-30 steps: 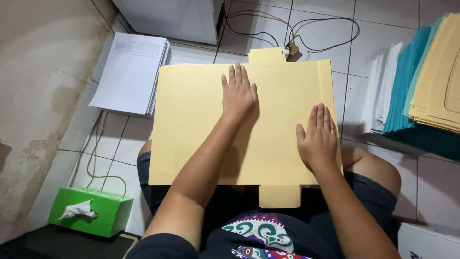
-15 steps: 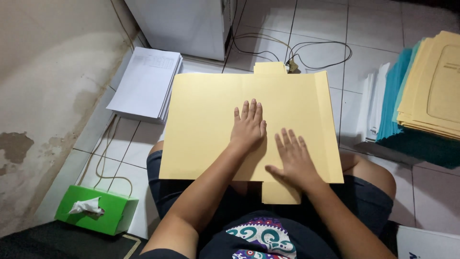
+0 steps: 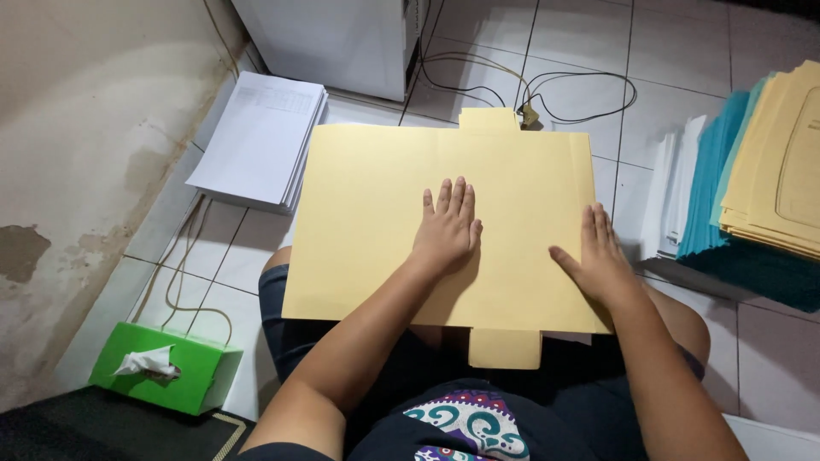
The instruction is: The person sits on the floor and repeatedly folds yellow file folders. They open each folder, fold the top and bottom flaps inward, and press the flaps flat with their hands before placing the folder aside.
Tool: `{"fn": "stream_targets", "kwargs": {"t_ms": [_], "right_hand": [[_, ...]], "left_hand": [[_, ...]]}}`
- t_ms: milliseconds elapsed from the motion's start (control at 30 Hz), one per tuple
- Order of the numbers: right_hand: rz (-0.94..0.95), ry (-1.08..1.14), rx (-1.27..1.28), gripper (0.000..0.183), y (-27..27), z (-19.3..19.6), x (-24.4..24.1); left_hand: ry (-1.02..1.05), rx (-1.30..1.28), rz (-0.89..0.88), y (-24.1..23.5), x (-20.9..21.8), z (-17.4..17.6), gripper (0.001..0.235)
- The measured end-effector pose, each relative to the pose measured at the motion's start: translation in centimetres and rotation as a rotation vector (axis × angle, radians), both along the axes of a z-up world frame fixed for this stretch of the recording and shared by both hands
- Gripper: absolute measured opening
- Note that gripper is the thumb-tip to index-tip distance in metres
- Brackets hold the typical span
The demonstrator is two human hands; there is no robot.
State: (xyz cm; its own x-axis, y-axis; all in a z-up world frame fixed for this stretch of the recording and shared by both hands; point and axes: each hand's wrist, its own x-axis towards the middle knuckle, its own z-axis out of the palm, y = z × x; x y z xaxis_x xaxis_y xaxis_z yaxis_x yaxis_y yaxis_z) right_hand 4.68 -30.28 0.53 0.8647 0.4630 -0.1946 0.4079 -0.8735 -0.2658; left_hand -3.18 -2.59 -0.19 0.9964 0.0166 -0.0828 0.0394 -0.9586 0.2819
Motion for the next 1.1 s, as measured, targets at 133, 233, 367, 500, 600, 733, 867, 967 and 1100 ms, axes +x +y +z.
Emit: {"fn": "stream_targets", "kwargs": {"t_ms": [133, 233, 367, 500, 600, 733, 867, 967, 1100], "right_hand": [[-0.048, -0.23, -0.199, 0.106, 2.7, -4.4, 7.4], [-0.105, -0.235, -0.143, 0.104, 7.6, -4.7, 11.5], [-0.044, -0.185, -0.095, 0.097, 16.4, -2.3, 10.8], [0.132, -0.111, 0.037, 0.086, 22.4, -1.2, 8.4], [0.176, -0.112, 0.066, 0.084, 21.6, -0.7, 8.7], [0.098, -0.13, -0.011, 0.081, 18.1, -0.5, 10.0], [-0.094, -0.159, -0.088, 0.084, 13.1, -1.3, 11.2], [-0.098, -0.175, -0.085, 0.084, 10.0, -1.8, 10.2], [-0.122, -0.171, -0.089, 0.084, 7.5, -1.8, 6.5]], "left_hand": [[0.004, -0.002, -0.001, -0.1, -0.1, 0.4, 0.067], [0.016, 0.023, -0.003, 0.1, 0.2, 0.4, 0.068], [0.046, -0.001, -0.004, 0.3, 0.3, 0.9, 0.069], [0.065, 0.003, 0.006, 0.3, 0.5, 0.4, 0.072], [0.06, -0.037, 0.024, 0.3, 0.4, 0.5, 0.07], [0.059, -0.073, 0.056, 0.2, 0.5, 0.3, 0.068], [0.011, -0.13, 0.148, 0.2, 0.5, 0.4, 0.068], [0.018, -0.127, 0.178, 0.1, 0.7, 0.2, 0.069], [0.014, -0.141, 0.225, 0.2, 0.6, 0.6, 0.071]]}}
